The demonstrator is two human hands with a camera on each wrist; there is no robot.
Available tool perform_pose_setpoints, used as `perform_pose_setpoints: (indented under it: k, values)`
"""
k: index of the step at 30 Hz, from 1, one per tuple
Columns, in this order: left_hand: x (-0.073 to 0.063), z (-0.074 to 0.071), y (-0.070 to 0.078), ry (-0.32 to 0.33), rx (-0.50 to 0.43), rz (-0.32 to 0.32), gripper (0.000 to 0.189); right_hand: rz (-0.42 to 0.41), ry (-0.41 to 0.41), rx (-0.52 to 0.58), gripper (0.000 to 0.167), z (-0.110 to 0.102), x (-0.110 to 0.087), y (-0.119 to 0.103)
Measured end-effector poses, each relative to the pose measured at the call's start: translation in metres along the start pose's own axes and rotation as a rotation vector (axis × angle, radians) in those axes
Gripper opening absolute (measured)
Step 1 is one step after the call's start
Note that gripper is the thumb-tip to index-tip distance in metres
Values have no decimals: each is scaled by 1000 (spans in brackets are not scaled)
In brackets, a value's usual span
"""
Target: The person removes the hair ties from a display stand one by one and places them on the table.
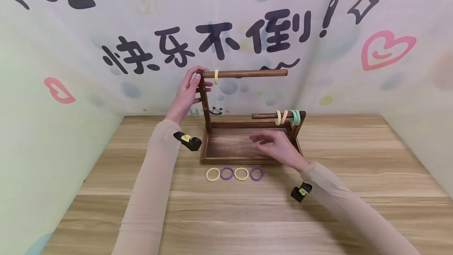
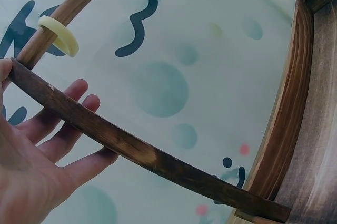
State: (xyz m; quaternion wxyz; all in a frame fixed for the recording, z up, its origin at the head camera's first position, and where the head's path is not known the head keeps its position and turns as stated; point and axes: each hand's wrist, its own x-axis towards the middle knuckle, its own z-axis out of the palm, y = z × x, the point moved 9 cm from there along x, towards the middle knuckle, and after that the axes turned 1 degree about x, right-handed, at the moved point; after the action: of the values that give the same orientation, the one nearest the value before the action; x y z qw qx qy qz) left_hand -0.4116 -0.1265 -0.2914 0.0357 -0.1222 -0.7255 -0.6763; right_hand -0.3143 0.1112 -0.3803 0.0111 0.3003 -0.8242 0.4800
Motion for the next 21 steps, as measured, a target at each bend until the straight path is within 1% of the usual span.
perform_pose_setpoints:
  k: [6,12,17,21]
  values:
    - [0,0,-1,-3,-13,1,31,11,2,13,24,0,16,-12]
    - [0,0,2,-11,-16,16,31,24,14,24,27,-3,30,-22]
    - [0,0,2,-13,-17,8,31,7,14,30,27,-3,39,-30]
    - [0,0,1,-13,-13,-1,31,-2,17,80,27,-4,45,-38]
